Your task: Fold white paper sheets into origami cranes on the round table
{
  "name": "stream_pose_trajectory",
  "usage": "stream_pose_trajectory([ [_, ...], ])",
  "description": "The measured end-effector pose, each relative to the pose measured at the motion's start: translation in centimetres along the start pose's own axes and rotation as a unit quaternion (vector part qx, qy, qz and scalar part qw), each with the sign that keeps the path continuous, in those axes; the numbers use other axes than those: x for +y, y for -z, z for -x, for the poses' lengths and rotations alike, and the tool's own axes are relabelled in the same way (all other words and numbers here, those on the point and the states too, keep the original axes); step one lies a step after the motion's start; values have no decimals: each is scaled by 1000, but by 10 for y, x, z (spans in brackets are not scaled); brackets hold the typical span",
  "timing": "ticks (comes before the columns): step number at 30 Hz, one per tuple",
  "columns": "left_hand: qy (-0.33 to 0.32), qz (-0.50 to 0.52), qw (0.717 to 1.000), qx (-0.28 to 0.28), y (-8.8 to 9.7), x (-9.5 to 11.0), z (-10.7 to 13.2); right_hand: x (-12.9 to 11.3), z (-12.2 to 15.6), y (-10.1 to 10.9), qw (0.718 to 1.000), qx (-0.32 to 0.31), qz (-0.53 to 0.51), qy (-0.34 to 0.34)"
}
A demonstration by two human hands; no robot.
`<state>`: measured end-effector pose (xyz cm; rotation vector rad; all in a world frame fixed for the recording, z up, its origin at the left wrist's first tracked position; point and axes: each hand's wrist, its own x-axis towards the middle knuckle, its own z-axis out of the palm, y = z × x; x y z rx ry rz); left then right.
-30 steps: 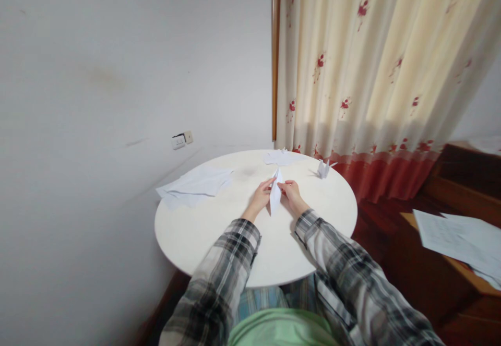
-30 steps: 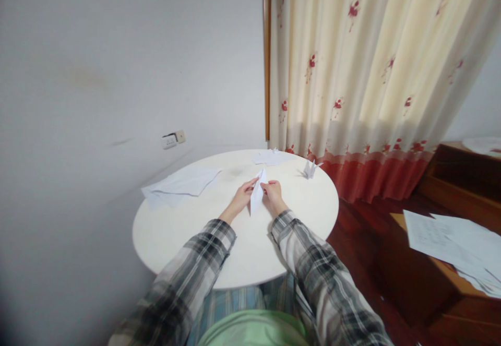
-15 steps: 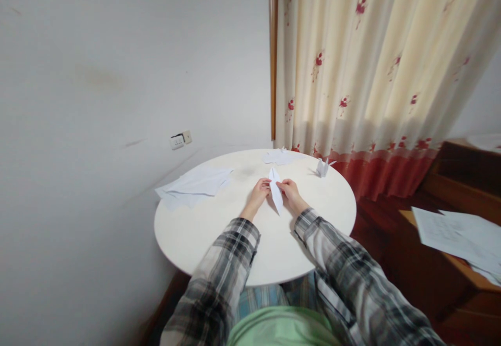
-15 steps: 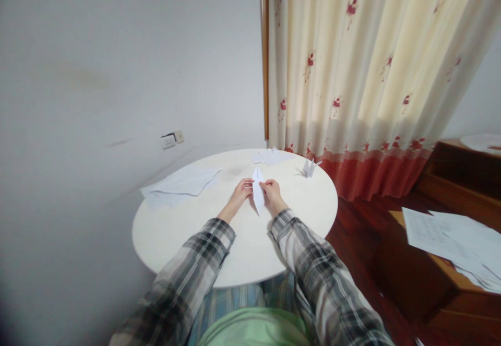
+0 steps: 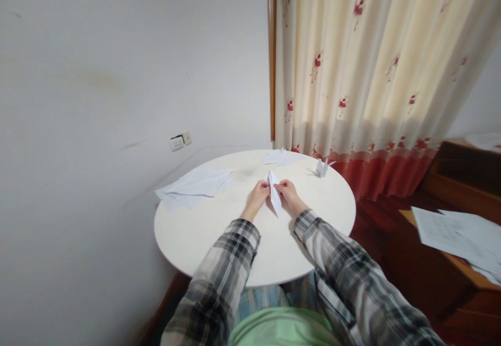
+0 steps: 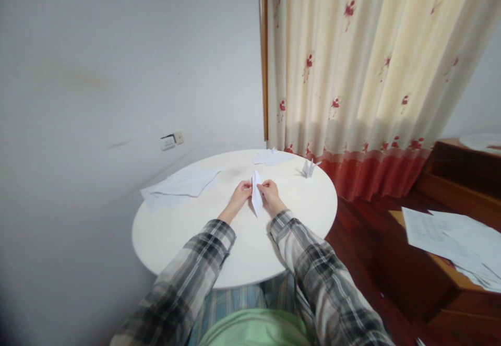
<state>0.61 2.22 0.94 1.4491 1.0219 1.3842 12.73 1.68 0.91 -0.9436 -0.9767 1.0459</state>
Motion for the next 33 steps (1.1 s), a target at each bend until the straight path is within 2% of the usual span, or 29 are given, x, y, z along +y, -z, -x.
stream_pose_trajectory([
  [5,27,5,999,-24,-1,3,1,0,0,0,1000,-2,-2,5],
  [11,17,-13,999,-24,-1,3,2,-3,1,-1,1000,15,8,0],
  [15,32,-2,999,36,-1,3,1,-7,2,-2,1000,5,-7,-10],
  [18,32,-7,995,98,1,3,1,-9,5,-2,999,-43,-27,-11],
  [20,25,-4,994,108,3,4,1,-10,6,-3,996,-80,-31,-19],
  [23,42,37,995,80,4,7,1,-11,7,-4,993,-105,-28,-36],
  [26,70,92,992,50,4,12,2,-12,7,-5,995,-86,-38,-37],
  [29,60,117,991,23,3,15,5,-14,9,-4,995,-73,-46,-39],
  [33,49,116,992,-7,2,16,9,-16,11,-3,993,-103,-57,-30],
])
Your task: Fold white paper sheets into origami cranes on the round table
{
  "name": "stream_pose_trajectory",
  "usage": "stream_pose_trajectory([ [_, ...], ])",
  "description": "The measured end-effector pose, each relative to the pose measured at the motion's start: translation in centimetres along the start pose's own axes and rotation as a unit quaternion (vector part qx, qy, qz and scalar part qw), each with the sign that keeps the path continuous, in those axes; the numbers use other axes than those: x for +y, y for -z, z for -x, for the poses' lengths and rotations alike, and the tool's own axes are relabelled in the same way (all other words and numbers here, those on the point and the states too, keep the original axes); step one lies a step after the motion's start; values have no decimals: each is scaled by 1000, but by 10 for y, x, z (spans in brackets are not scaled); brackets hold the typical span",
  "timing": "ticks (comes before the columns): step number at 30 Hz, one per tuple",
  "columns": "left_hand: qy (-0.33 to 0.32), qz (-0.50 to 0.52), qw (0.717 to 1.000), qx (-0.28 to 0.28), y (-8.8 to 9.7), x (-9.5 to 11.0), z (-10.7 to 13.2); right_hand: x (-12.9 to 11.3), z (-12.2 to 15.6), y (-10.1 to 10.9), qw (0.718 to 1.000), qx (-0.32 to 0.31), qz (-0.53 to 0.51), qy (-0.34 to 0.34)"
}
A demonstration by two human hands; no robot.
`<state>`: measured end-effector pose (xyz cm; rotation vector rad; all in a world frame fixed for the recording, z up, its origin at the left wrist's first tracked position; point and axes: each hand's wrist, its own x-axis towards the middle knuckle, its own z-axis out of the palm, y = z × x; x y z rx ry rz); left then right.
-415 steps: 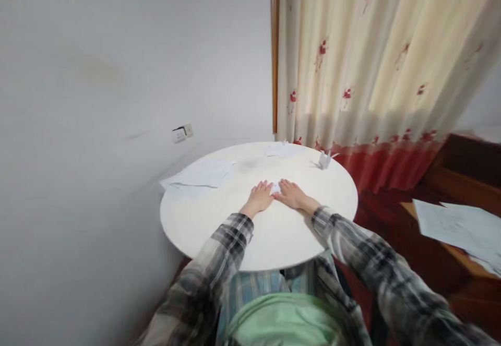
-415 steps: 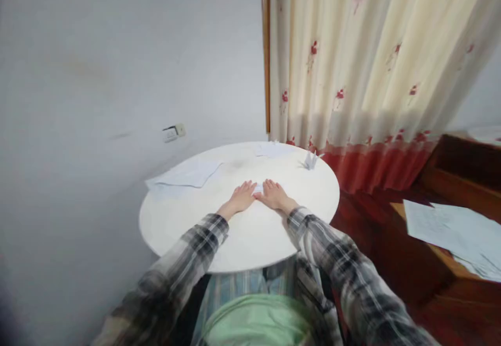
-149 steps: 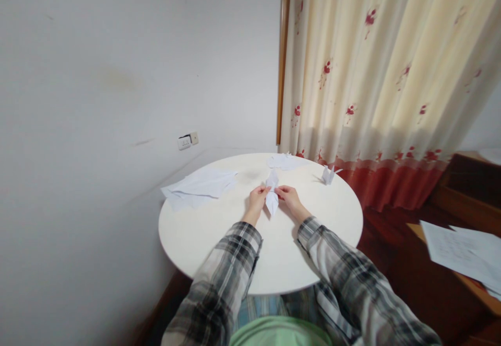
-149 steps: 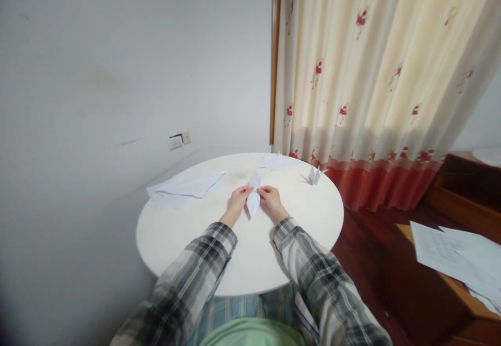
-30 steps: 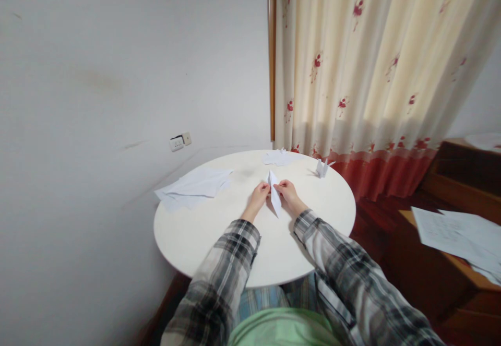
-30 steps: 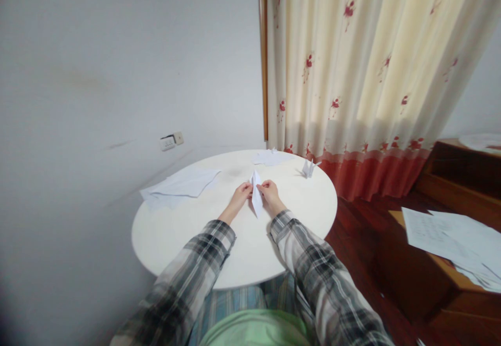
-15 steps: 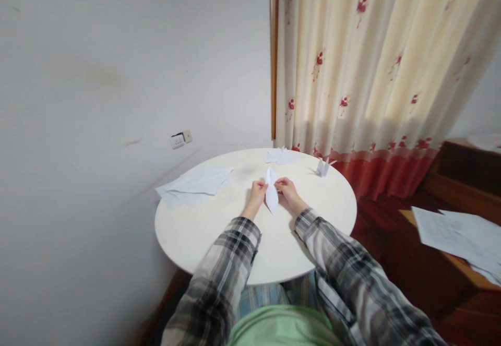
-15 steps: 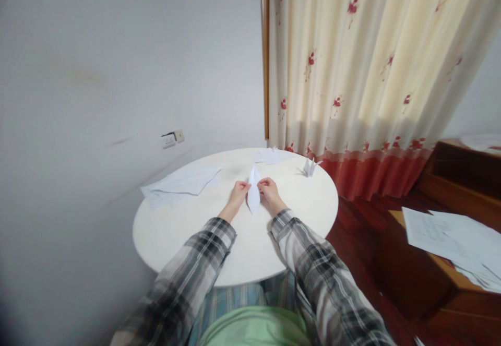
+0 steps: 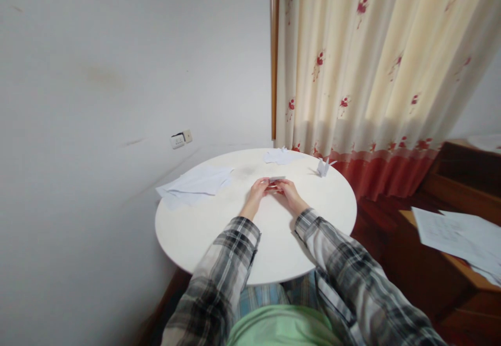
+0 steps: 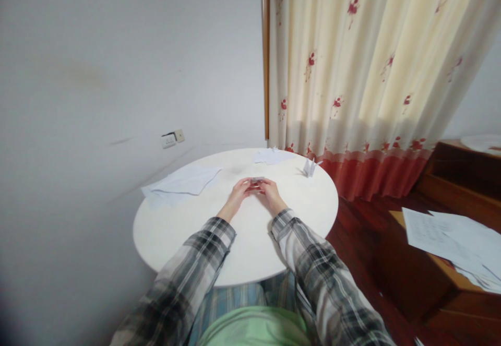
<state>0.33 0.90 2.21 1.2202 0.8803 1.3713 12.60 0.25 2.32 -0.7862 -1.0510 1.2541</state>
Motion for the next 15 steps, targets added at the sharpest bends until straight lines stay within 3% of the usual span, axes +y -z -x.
stream_pose_trajectory([
  [5,-12,-9,1000,23,2,-1,-1,0,0,1,1000,-17,0,0],
  [15,-10,-53,998,35,0,0,-2,3,-2,2,999,11,45,-1],
])
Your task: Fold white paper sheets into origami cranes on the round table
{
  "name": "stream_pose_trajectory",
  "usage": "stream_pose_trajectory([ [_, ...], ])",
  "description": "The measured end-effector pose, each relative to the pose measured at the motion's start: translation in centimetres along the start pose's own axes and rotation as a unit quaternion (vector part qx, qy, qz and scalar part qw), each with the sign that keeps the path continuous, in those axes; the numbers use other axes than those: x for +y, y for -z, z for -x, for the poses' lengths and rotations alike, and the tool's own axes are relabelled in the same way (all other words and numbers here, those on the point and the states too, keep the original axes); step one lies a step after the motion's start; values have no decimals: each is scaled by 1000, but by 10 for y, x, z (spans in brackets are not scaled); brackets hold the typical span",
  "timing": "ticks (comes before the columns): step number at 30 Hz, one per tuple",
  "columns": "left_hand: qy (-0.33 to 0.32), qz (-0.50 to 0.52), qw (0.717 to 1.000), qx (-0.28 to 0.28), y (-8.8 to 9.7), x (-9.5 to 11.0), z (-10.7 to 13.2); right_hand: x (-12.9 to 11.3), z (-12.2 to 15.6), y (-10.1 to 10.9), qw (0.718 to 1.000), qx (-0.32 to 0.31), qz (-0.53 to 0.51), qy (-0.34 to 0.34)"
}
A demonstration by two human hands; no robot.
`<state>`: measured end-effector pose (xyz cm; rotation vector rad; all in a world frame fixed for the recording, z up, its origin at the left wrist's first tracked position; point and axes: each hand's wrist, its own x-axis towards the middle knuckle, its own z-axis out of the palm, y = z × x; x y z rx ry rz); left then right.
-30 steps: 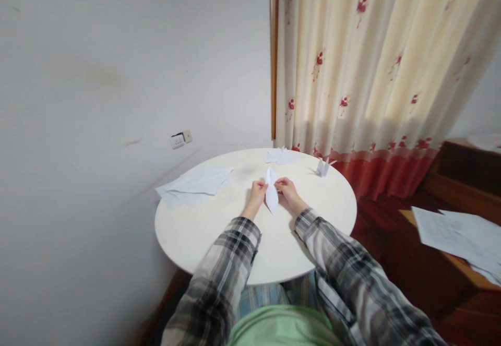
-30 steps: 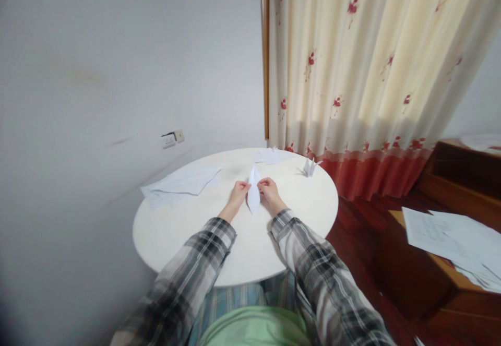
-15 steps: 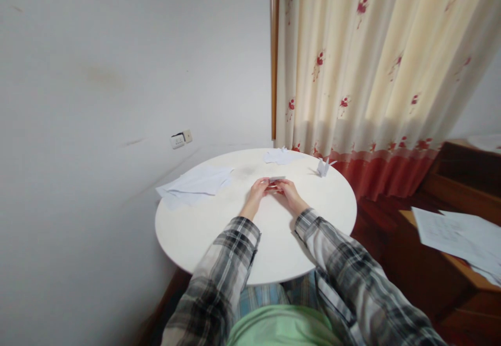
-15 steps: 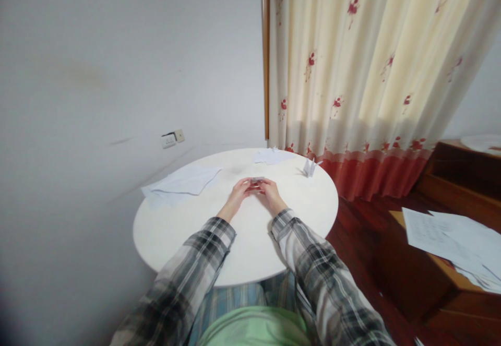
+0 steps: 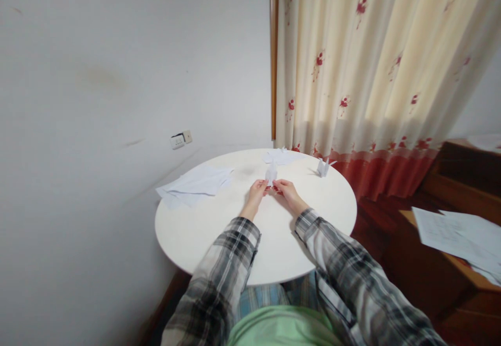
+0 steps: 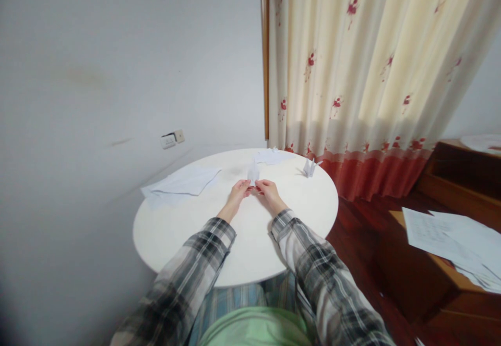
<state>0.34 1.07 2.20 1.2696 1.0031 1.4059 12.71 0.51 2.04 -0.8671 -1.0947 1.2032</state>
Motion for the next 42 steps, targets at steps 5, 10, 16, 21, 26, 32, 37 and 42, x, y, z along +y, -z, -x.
stream_pose_trajectory([
  [5,-2,-13,1000,2,1,-6,-3,3,-3,-1,1000,16,18,5],
  [10,-10,-14,1000,17,1,-9,-5,6,-5,0,999,42,9,2],
  [16,-52,4,998,-36,-1,-10,-7,3,-5,1,998,59,-25,-13],
  [21,-57,-11,998,-38,-1,-11,-7,3,-6,2,998,62,-27,-11],
  [26,-52,1,998,-28,-2,-12,-7,0,-4,0,998,44,-47,-28],
  [32,-60,17,997,-52,-5,-9,-6,-6,0,-2,996,17,-75,-46],
  [37,-61,11,997,-41,-7,-7,-6,-7,1,-3,998,16,-55,-40],
  [42,-39,2,999,-30,-6,-3,-2,-6,1,-1,998,32,-47,-29],
])
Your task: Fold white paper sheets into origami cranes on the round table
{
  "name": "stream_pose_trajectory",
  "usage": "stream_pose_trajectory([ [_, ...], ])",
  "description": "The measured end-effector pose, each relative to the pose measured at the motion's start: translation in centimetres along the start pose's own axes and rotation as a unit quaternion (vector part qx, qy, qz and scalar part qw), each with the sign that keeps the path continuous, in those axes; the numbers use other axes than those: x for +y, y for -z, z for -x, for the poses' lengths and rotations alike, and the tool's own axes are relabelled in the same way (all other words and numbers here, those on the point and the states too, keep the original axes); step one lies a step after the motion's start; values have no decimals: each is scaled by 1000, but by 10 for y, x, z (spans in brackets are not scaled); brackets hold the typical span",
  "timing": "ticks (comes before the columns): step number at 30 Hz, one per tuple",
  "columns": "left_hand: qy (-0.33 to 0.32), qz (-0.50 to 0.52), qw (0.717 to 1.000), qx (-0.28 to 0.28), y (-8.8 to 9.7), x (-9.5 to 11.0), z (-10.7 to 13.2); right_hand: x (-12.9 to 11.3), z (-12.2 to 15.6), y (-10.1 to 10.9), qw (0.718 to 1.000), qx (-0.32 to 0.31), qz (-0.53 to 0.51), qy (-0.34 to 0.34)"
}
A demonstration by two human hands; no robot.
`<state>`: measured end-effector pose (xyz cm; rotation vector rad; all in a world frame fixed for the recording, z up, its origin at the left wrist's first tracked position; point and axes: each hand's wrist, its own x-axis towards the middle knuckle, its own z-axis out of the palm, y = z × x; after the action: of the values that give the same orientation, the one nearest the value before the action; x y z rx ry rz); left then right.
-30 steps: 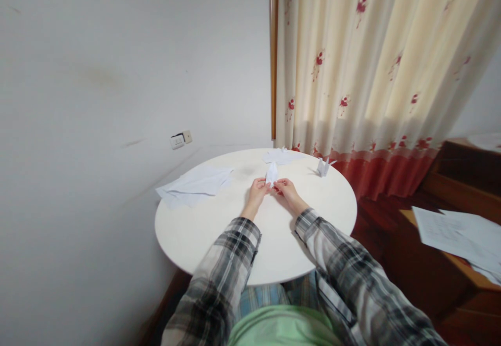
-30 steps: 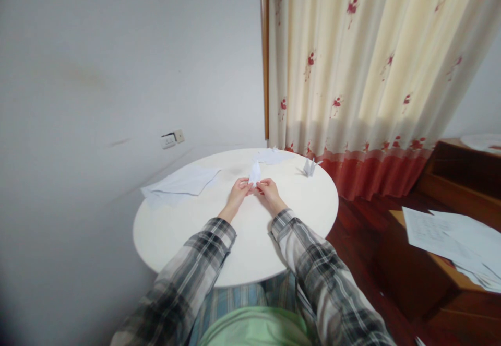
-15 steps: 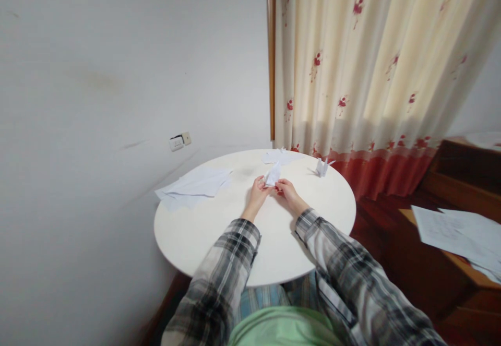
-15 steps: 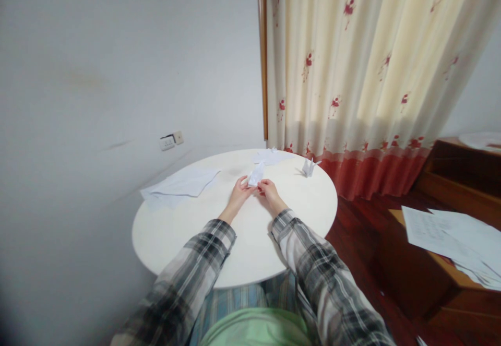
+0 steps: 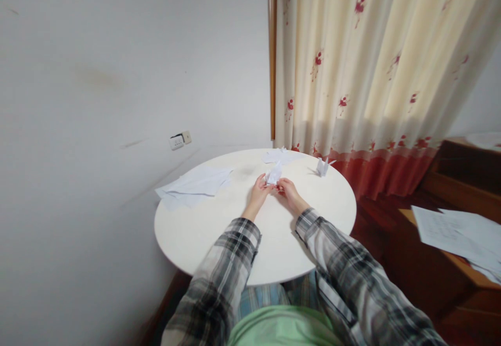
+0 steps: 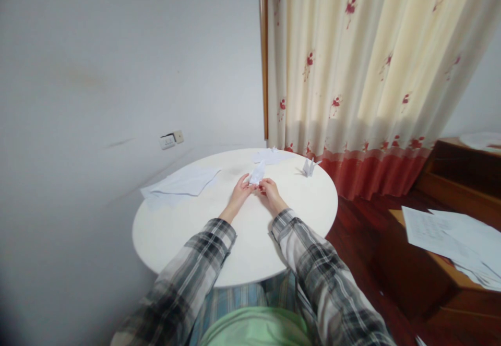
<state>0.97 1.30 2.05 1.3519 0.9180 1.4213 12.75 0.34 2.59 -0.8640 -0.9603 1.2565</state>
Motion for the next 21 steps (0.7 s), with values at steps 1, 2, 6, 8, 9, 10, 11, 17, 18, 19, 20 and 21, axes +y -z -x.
stream_pose_trajectory([
  [1,10,-8,1000,3,0,2,1,1,-1,1,1000,3,-1,3],
  [2,20,-17,1000,5,0,3,2,2,-2,1,1000,5,-3,5],
  [6,45,-49,998,14,0,8,4,7,-5,1,999,5,23,35],
  [8,50,-58,997,31,0,8,4,9,-6,0,997,1,59,53],
  [9,52,-60,996,41,0,7,4,10,-6,0,996,-5,74,58],
  [10,53,-61,995,51,0,6,4,10,-6,-1,994,-11,86,61],
  [11,54,-60,995,60,0,5,3,10,-5,-1,993,-18,95,63],
  [17,48,-29,997,50,3,3,0,14,-6,-1,991,-7,120,52],
  [18,43,-21,998,44,3,3,0,14,-6,0,992,0,116,50],
  [19,37,-13,998,39,4,3,0,15,-7,0,993,4,111,49],
  [20,30,-5,999,34,4,3,0,15,-7,0,993,7,105,48],
  [21,23,2,999,29,4,3,0,15,-7,1,994,7,100,47],
])
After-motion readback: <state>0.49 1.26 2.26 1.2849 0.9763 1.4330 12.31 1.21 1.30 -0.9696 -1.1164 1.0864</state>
